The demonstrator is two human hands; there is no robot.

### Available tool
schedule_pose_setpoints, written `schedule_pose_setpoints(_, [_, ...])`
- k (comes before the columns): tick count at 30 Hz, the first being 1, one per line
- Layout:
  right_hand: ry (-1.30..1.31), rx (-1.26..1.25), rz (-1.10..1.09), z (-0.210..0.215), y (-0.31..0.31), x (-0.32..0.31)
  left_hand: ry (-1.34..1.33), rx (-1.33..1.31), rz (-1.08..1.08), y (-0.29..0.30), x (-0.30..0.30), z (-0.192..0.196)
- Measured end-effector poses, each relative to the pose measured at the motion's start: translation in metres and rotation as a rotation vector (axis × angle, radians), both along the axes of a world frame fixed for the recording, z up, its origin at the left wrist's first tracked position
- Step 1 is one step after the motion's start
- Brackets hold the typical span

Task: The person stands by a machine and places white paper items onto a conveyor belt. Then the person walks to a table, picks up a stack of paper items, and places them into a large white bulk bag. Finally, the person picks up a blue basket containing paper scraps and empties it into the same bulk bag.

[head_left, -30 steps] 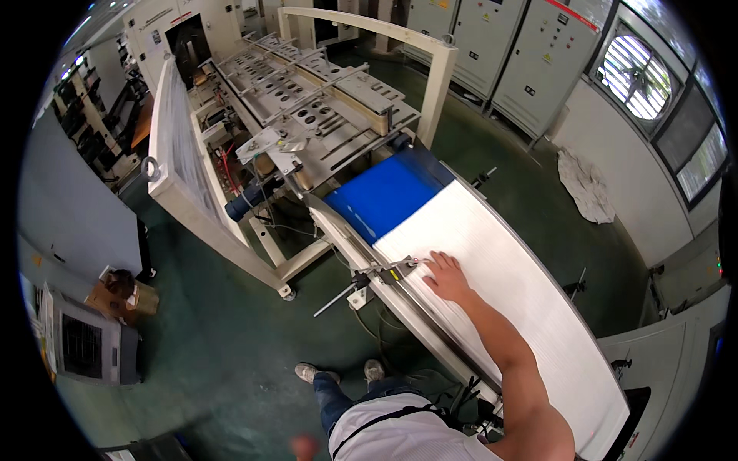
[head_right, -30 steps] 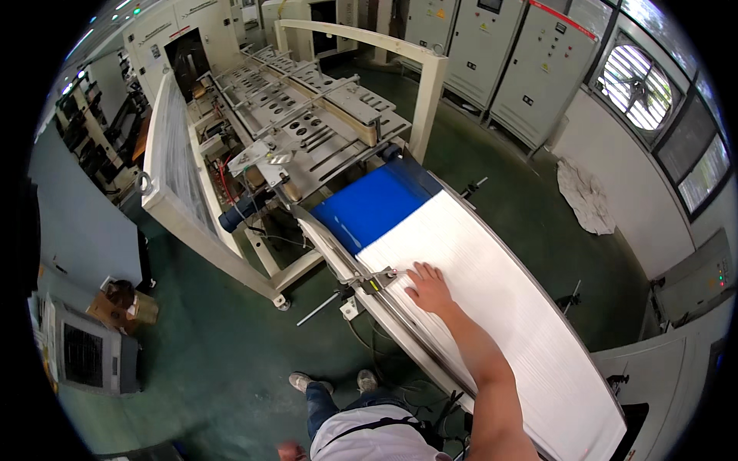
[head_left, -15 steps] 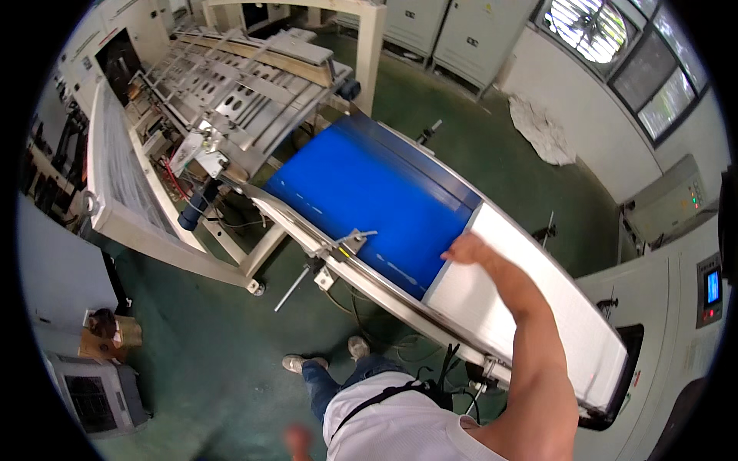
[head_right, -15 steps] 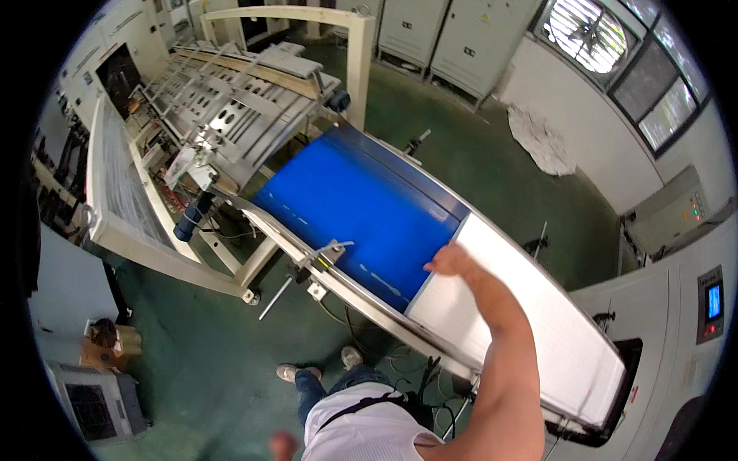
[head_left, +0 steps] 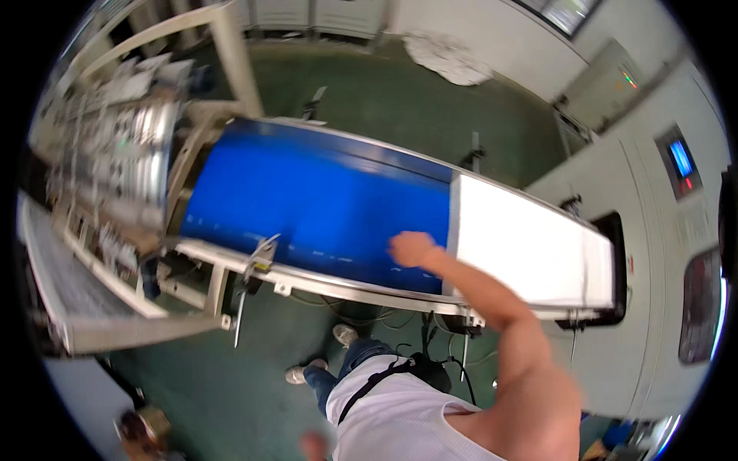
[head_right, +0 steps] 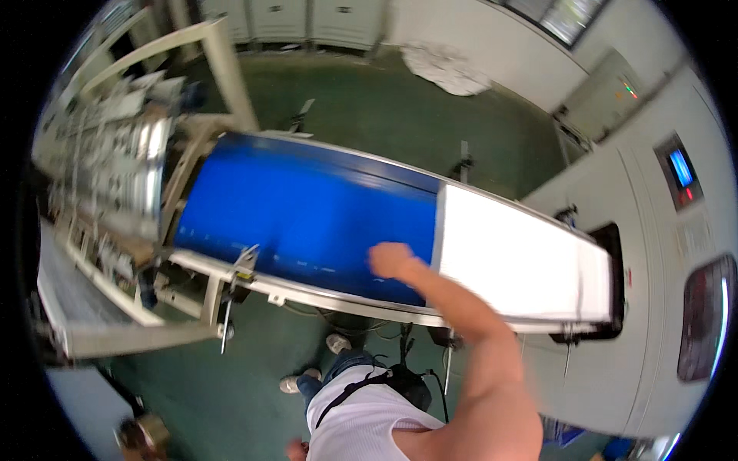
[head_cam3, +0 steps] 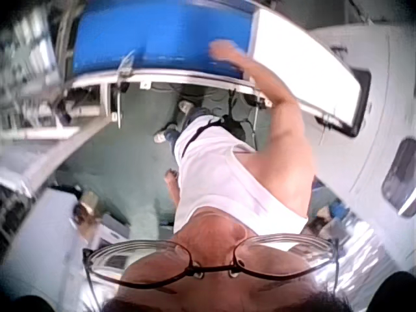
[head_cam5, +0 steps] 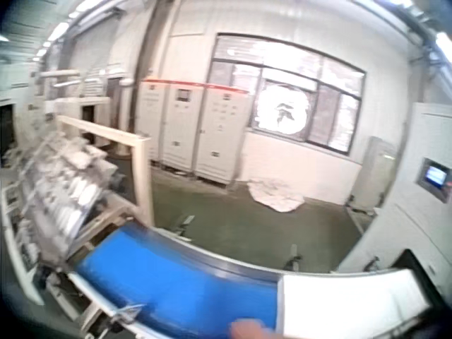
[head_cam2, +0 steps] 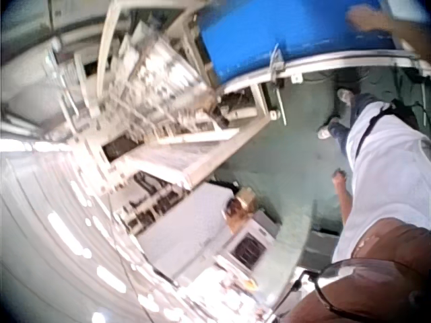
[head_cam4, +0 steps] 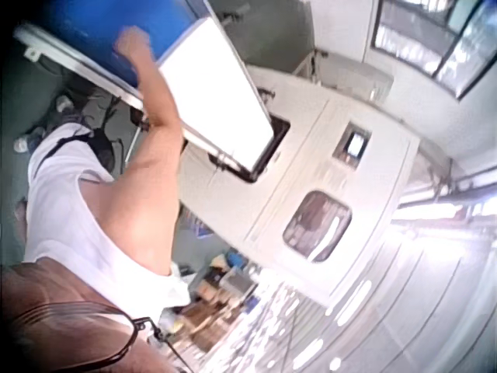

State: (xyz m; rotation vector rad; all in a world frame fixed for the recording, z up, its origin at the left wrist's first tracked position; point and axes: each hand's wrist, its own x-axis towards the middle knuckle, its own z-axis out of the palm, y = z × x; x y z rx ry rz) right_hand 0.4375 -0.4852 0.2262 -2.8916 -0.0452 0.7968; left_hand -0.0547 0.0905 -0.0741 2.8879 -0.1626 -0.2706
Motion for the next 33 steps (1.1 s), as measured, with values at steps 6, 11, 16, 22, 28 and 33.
schedule_pose_setpoints(6, [-0.753, 0.472, -0.024, -0.046, 0.099, -0.032, 0.689, 0.135, 0.046, 0.021, 0.107, 0.025])
schedule_pose_setpoints(11, [-0.900, 0.480, -0.033, -0.056, 0.103, -0.038, -0.077, 0.159, -0.270, 0.042, 0.165, 0.029])
schedule_pose_setpoints(16, [-0.818, 0.458, 0.030, -0.054, 0.100, -0.039, -0.350, 0.171, -0.382, 0.015, 0.186, 0.047])
schedule_pose_setpoints(22, [-0.744, 0.385, 0.084, -0.049, 0.133, -0.030, -0.091, 0.121, -0.041, 0.001, 0.082, -0.002])
schedule_pose_setpoints(28, [-0.790, 0.331, 0.140, -0.060, 0.136, -0.039, 0.357, -0.371, 1.114, -0.055, 0.040, 0.019])
schedule_pose_setpoints(33, [-0.718, 0.395, 0.234, -0.078, 0.147, -0.044, 0.425, -0.100, 0.971, -0.068, -0.022, -0.028])
